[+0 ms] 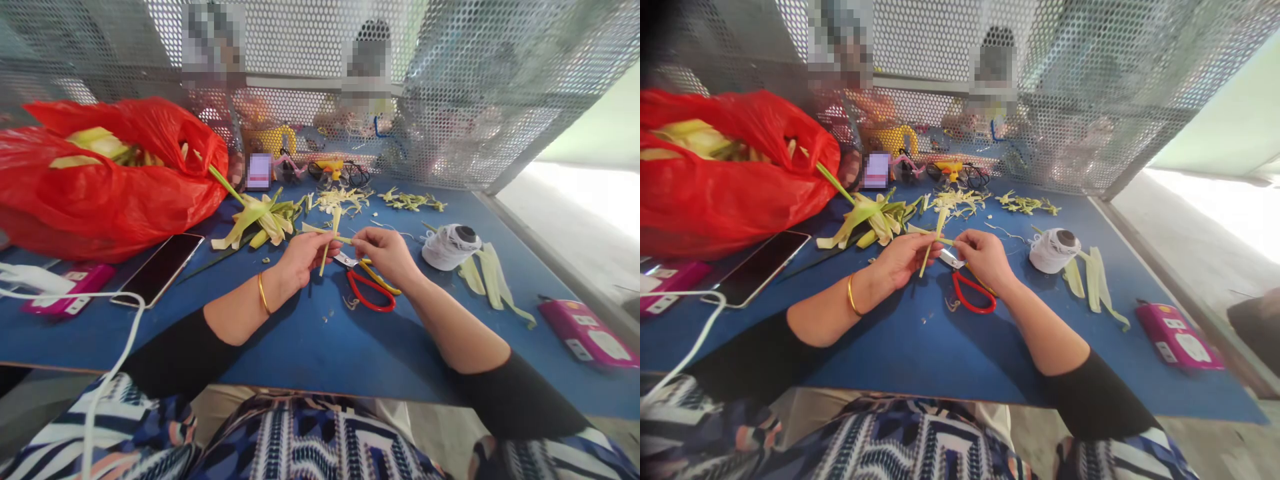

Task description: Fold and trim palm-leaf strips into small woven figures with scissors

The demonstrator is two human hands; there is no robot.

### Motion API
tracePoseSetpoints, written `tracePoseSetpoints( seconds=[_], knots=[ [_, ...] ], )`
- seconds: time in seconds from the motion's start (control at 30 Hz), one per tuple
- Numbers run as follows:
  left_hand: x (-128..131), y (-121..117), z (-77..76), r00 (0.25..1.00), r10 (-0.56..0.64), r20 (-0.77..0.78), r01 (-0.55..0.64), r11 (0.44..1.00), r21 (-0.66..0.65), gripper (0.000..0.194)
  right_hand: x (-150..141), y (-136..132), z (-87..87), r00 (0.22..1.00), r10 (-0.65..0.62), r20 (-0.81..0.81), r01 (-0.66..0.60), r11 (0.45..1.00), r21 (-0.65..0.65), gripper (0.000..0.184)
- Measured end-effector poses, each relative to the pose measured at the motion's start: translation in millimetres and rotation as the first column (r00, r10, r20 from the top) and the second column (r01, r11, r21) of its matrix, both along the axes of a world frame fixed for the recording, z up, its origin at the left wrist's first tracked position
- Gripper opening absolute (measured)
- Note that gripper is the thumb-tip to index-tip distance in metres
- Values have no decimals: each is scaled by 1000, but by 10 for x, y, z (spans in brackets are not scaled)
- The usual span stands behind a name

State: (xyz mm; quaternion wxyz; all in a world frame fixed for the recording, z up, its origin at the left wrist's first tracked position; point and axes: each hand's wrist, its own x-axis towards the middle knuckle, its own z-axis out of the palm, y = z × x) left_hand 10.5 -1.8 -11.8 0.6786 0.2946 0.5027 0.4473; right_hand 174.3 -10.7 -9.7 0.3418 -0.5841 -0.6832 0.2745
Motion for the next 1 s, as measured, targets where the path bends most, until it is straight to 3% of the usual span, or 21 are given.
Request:
tracePoseSetpoints(
  seconds=[0.1,0.23,0.33,0.5,0.6,0.83,1.0],
  knots=[
    [-1,4,5,998,40,-50,-36,996,84,9,-11,-18,27,959,-34,281,36,999,0,20],
    [-9,33,0,983,94,-160,-55,971,235,4,-17,-50,89,725,16,689,35,998,-61,27],
    [-13,65,-28,971,100,-218,-34,958,284,6,-22,-85,127,579,157,800,-15,983,-181,31],
    [-25,93,-69,964,71,-258,0,963,268,5,-39,-157,174,445,240,863,-72,970,-232,34],
    [-33,87,-67,957,70,-283,3,968,250,5,-41,-193,195,408,278,870,-78,960,-270,35],
    [-31,100,-81,958,56,-280,14,970,242,11,-25,-172,168,408,284,868,-105,959,-265,33],
    [-34,100,-91,960,-28,-280,81,981,179,10,72,-260,262,471,203,859,-60,978,-198,31]
  ],
)
